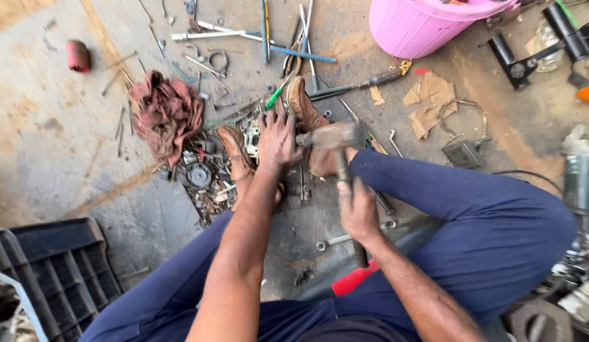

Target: The person sits cross-legged on the floor and uses a hammer and a metal punch to strike a metal engine cylinder block. They repeatedly reposition the punch and strike it to work on the internal components of the cylinder.

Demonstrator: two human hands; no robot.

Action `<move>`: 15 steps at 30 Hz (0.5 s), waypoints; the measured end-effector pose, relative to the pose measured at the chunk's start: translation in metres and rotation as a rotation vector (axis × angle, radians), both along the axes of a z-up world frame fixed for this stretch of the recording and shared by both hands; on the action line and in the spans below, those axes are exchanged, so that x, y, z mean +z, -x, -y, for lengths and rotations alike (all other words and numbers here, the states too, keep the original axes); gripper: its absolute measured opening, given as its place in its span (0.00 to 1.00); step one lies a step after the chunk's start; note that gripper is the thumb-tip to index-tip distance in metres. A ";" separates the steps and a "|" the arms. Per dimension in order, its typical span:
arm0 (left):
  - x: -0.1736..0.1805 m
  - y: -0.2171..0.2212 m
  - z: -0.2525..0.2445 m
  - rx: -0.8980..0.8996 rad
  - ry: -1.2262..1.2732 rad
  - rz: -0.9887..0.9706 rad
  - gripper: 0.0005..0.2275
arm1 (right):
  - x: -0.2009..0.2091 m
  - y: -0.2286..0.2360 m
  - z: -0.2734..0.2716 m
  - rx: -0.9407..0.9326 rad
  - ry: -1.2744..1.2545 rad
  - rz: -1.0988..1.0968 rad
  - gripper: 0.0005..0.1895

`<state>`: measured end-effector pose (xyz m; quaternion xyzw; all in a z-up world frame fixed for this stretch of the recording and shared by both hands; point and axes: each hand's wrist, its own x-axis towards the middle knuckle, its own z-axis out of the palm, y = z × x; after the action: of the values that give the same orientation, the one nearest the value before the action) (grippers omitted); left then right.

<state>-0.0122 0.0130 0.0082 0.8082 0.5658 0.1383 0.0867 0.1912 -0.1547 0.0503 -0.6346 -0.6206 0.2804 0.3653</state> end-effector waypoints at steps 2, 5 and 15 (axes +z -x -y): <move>-0.003 0.001 0.002 0.025 0.129 0.017 0.32 | 0.013 -0.019 -0.001 -0.205 0.184 -0.734 0.13; -0.007 -0.001 -0.004 0.001 -0.121 -0.019 0.41 | 0.050 -0.059 -0.029 -0.270 -0.069 -0.521 0.14; -0.022 -0.005 0.001 0.055 0.057 0.062 0.40 | -0.017 0.003 0.006 0.001 0.304 0.162 0.19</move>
<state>-0.0077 0.0115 -0.0141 0.7848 0.5887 0.1497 0.1233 0.1879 -0.1605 0.0337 -0.7027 -0.5988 0.3192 0.2138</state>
